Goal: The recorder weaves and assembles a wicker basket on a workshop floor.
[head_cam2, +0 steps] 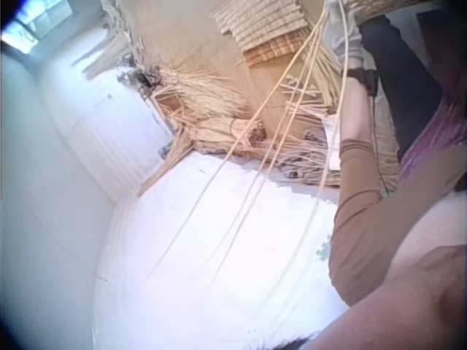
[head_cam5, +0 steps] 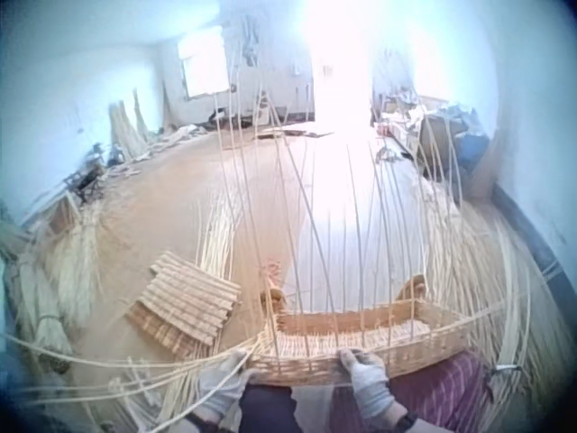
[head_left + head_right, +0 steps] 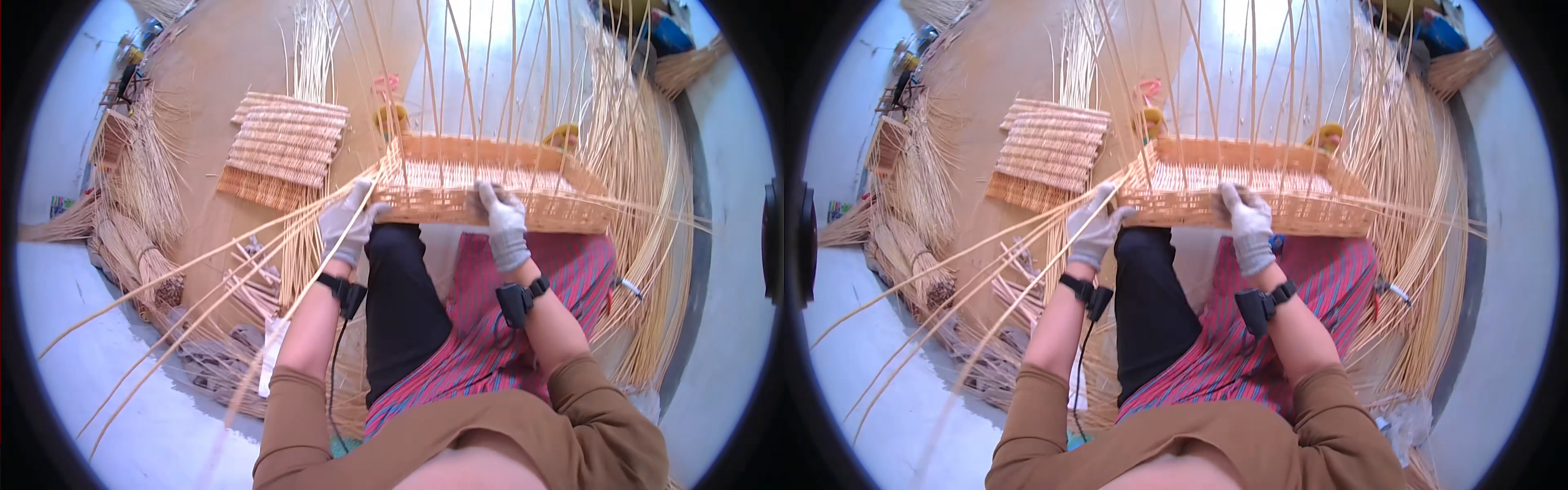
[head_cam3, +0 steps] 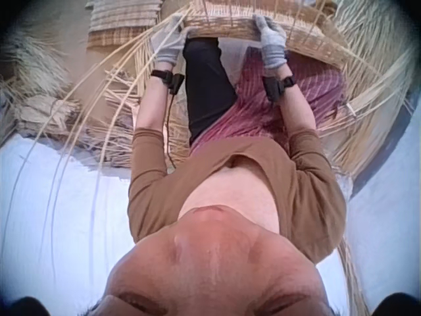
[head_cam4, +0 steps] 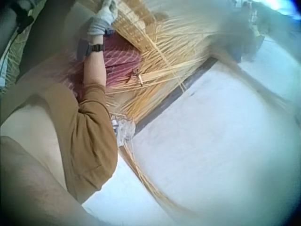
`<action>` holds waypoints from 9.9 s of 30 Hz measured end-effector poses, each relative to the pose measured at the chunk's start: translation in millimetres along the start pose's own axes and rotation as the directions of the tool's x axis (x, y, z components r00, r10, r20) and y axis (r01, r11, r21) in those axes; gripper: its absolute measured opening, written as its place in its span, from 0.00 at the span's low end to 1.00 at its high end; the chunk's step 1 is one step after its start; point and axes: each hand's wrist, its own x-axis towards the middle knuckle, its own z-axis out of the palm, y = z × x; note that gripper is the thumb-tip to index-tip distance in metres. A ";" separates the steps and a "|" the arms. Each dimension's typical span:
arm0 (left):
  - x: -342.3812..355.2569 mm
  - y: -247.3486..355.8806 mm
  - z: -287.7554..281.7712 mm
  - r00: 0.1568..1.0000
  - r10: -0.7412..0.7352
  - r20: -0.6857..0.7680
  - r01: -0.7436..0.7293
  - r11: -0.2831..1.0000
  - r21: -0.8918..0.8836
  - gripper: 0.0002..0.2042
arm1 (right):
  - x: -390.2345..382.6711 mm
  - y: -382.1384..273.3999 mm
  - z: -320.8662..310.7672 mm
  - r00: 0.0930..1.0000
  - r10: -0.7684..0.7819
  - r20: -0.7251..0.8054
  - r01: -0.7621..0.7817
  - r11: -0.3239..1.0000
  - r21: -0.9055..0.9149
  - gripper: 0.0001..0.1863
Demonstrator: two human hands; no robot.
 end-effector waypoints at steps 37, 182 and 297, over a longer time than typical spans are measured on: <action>13.2 140.2 50.0 0.881 -0.026 0.472 0.083 0.991 -0.102 0.17 | -44.3 -34.9 -78.1 0.948 -0.194 -0.253 0.094 0.929 -0.359 0.17; 3.0 103.1 8.8 0.983 -0.010 0.185 0.092 0.892 -0.443 0.39 | 15.2 -28.5 21.5 0.895 -0.425 0.137 0.447 0.844 -0.296 0.04; 17.8 59.5 -53.1 0.972 0.165 0.169 -0.208 0.936 0.283 0.42 | -20.0 60.6 -44.5 0.651 0.575 0.496 0.587 0.032 -0.809 0.23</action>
